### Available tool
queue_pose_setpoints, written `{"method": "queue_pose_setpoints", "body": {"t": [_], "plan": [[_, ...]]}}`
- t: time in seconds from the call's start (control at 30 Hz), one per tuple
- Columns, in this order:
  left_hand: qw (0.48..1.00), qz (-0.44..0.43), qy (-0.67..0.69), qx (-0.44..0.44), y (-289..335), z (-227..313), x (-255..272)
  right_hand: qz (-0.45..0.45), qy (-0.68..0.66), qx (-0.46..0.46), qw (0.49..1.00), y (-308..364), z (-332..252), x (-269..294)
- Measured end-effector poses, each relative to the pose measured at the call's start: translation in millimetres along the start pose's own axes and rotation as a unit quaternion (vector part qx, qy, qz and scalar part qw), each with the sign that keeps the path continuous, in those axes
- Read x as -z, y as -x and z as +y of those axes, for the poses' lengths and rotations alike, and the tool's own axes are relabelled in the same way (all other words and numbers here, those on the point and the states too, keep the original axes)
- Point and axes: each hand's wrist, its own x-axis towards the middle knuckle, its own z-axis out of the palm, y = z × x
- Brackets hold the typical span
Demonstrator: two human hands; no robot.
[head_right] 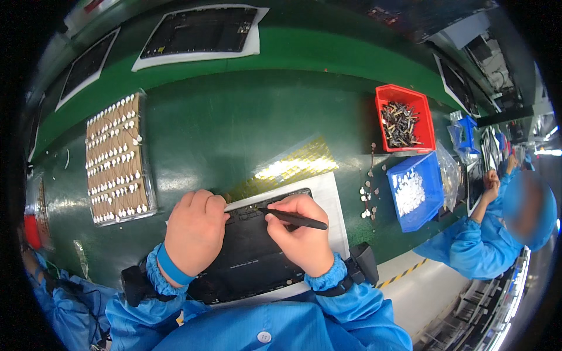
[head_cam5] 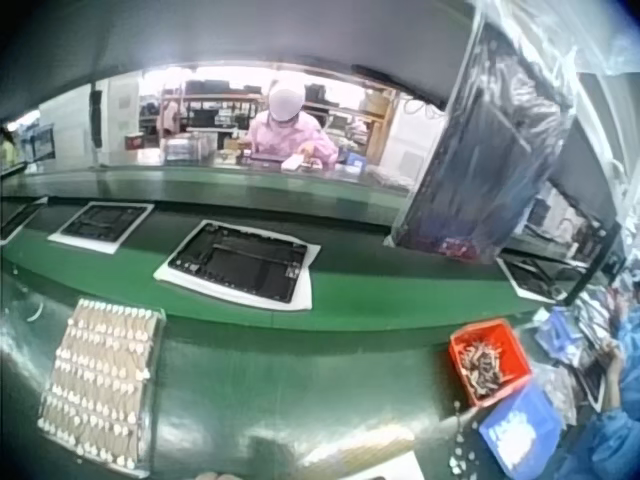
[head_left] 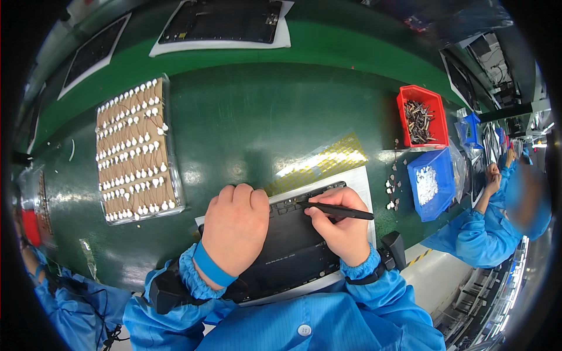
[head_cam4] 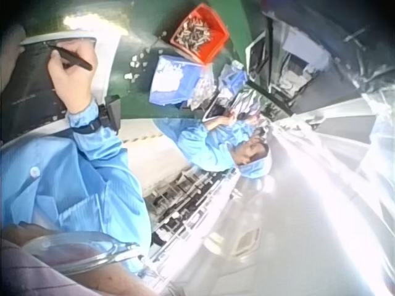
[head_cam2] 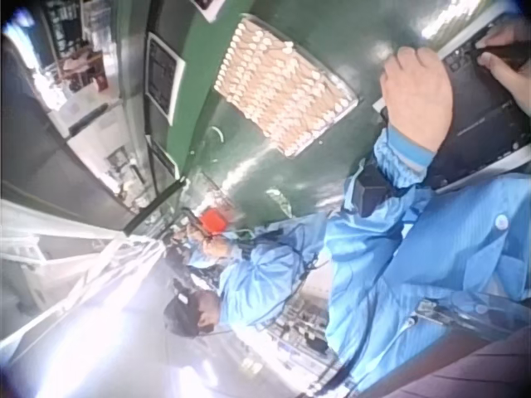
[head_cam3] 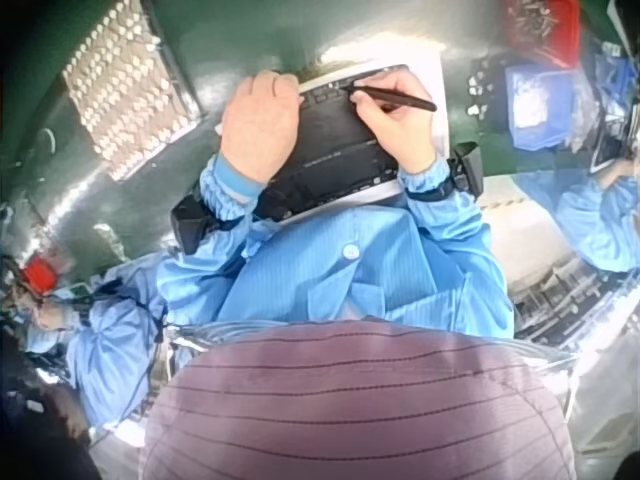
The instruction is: The person applies adhesive strips, screws, and circuit boards to a tablet frame on an assembly line, using tweezers and a stylus-like tool to position the small components precisely.
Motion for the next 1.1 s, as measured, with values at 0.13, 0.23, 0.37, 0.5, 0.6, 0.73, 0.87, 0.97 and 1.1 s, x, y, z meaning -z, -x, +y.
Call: {"method": "queue_pose_setpoints", "body": {"t": [0.13, 0.23, 0.37, 0.5, 0.6, 0.73, 0.87, 0.97, 1.1], "plan": [[0.999, -0.015, 0.015, -0.025, 3, -7, 3, 0.034, -0.014, 0.111, 0.993, 5, 5, 19], [0.997, -0.045, 0.042, -0.036, 5, -8, 11, 0.102, -0.140, 0.131, 0.976, 21, -10, 34], [0.997, -0.062, 0.033, -0.031, 7, -5, 10, 0.192, -0.128, 0.155, 0.961, 47, -10, 66], [0.996, -0.081, 0.011, -0.026, 11, 2, 4, 0.227, -0.169, 0.145, 0.948, 67, -6, 92], [0.997, -0.062, 0.030, -0.028, 17, 10, 8, 0.244, -0.168, 0.161, 0.941, 70, -4, 103], [0.998, -0.029, 0.017, -0.056, 28, 19, 3, 0.244, -0.093, 0.200, 0.944, 64, 6, 125], [0.998, 0.002, 0.058, 0.024, 29, 27, 1, 0.205, 0.013, 0.150, 0.967, 46, -23, 144], [0.979, -0.125, 0.159, -0.021, 16, 30, 28, 0.186, 0.195, 0.150, 0.951, 16, -58, 177], [0.958, -0.077, 0.245, 0.125, -19, 14, 56, 0.161, 0.383, 0.197, 0.888, -64, -81, 221]]}}
